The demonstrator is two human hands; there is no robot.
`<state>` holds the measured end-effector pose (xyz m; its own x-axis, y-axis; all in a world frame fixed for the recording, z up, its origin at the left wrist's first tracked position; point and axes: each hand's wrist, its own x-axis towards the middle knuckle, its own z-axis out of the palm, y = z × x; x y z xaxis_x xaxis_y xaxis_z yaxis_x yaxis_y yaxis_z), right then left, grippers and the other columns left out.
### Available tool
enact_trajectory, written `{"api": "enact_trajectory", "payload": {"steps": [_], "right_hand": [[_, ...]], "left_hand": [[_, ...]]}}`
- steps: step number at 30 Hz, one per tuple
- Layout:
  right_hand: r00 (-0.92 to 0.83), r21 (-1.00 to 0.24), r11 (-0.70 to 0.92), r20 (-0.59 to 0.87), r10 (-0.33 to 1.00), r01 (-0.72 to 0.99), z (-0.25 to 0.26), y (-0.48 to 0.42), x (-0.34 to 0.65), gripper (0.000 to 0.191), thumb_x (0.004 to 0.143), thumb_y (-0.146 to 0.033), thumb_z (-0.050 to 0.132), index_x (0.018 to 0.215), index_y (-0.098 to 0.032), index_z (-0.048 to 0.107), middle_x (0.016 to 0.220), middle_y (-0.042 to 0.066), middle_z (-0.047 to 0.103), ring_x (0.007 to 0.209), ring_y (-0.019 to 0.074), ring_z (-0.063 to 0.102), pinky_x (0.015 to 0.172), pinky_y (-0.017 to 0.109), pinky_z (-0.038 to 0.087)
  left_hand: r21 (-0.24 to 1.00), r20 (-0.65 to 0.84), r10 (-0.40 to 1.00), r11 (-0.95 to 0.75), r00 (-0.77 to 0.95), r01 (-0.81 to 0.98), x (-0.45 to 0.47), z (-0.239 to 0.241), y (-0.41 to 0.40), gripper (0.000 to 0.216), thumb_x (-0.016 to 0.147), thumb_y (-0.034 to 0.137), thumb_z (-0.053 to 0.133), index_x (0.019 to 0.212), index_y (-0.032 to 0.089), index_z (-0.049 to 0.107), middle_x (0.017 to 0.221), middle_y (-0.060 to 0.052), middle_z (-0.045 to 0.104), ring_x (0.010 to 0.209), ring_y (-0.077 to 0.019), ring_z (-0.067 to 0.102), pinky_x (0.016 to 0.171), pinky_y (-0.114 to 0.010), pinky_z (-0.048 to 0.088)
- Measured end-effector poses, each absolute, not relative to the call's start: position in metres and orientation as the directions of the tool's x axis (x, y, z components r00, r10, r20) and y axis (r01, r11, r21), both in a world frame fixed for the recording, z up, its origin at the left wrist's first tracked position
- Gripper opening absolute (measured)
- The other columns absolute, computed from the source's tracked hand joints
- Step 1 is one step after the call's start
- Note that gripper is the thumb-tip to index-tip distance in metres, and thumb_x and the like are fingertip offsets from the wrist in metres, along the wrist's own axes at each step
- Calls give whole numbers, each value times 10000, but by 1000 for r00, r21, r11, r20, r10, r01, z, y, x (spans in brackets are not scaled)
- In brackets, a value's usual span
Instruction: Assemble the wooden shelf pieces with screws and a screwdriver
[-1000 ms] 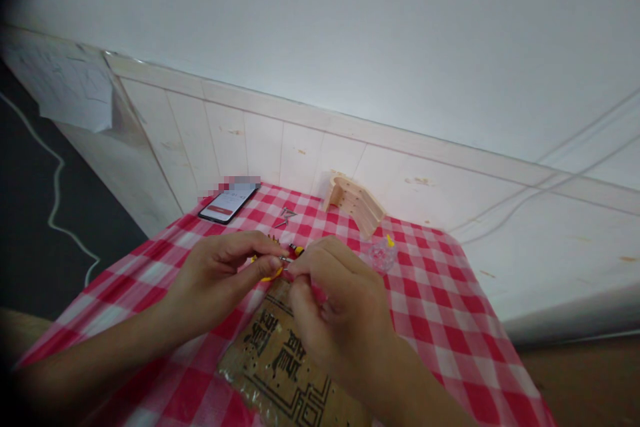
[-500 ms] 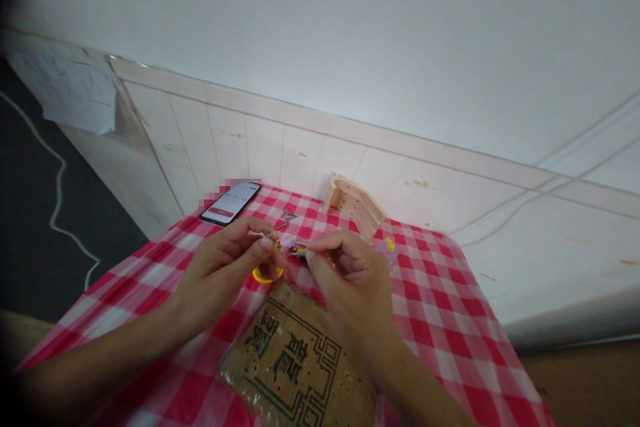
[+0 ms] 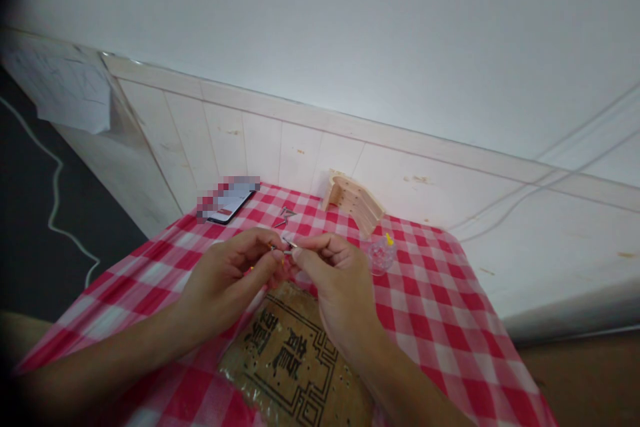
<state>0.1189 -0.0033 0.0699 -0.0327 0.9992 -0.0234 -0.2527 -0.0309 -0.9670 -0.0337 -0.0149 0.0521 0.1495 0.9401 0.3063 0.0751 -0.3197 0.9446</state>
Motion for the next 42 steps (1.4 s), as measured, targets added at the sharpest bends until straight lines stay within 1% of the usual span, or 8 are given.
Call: {"api": "enact_trajectory", "payload": {"steps": [9, 14, 16, 18, 20, 25, 30, 42], "right_hand": [[29, -971, 41, 35, 999, -236, 60, 7, 127, 51, 703, -213, 782, 698, -209, 732, 672, 3, 726, 678, 146, 659, 707, 307, 509], [79, -954, 37, 14, 997, -298, 41, 20, 131, 119, 666, -175, 695, 587, -212, 614, 557, -32, 623, 553, 125, 541, 575, 281, 414], [68, -946, 4, -19, 998, -326, 36, 23, 131, 41, 669, -177, 672, 690, -212, 676, 559, -40, 610, 537, 126, 516, 562, 282, 389], [49, -940, -37, -57, 997, -340, 32, 23, 130, 212, 680, -184, 661, 870, -207, 752, 581, -38, 621, 552, 134, 519, 585, 291, 397], [28, -944, -44, -57, 998, -327, 28, 22, 130, 287, 695, -194, 650, 950, -200, 783, 617, -19, 644, 602, 151, 548, 634, 309, 426], [-4, -975, 38, 40, 999, -220, 18, 18, 126, 158, 780, -260, 620, 814, -220, 768, 721, 20, 685, 694, 178, 603, 700, 331, 458], [-33, -999, 14, 16, 999, -50, 22, 14, 127, 177, 861, -335, 611, 802, -221, 733, 679, 4, 661, 694, 184, 615, 716, 324, 470], [-12, -997, 28, 27, 1000, 74, 19, 14, 139, 146, 910, -309, 633, 858, -269, 763, 813, 9, 669, 730, 172, 605, 666, 274, 469]], "left_hand": [[813, 390, 902, -432, 185, 391, -64, 85, -1, 179, 968, 261, 500, 882, 173, 630, 718, 12, 666, 634, -114, 604, 590, -219, 472], [557, 389, 834, -551, 391, 622, -83, 105, 11, 228, 924, 245, 519, 806, 184, 704, 761, -10, 735, 686, -135, 646, 637, -240, 454], [485, 398, 803, -594, 443, 641, -87, 109, 16, 247, 921, 242, 513, 825, 186, 733, 811, -25, 767, 735, -147, 678, 686, -248, 471], [448, 378, 794, -607, 477, 656, -90, 112, 22, 261, 920, 238, 508, 845, 185, 752, 820, -29, 780, 740, -148, 691, 701, -246, 478], [446, 338, 808, -589, 483, 673, -94, 112, 27, 270, 922, 243, 509, 860, 183, 765, 815, -30, 787, 726, -147, 698, 690, -240, 479], [503, 282, 851, -525, 444, 687, -98, 107, 43, 263, 916, 265, 536, 901, 179, 784, 849, -39, 800, 751, -159, 711, 686, -239, 490], [514, 172, 837, -527, 520, 677, -87, 108, 64, 246, 922, 221, 538, 874, 179, 776, 833, -29, 789, 735, -148, 689, 686, -239, 480], [514, -82, 612, -650, 787, 559, -66, 109, 106, 258, 938, 81, 528, 828, 162, 747, 817, -32, 762, 740, -139, 688, 704, -225, 484]]}}
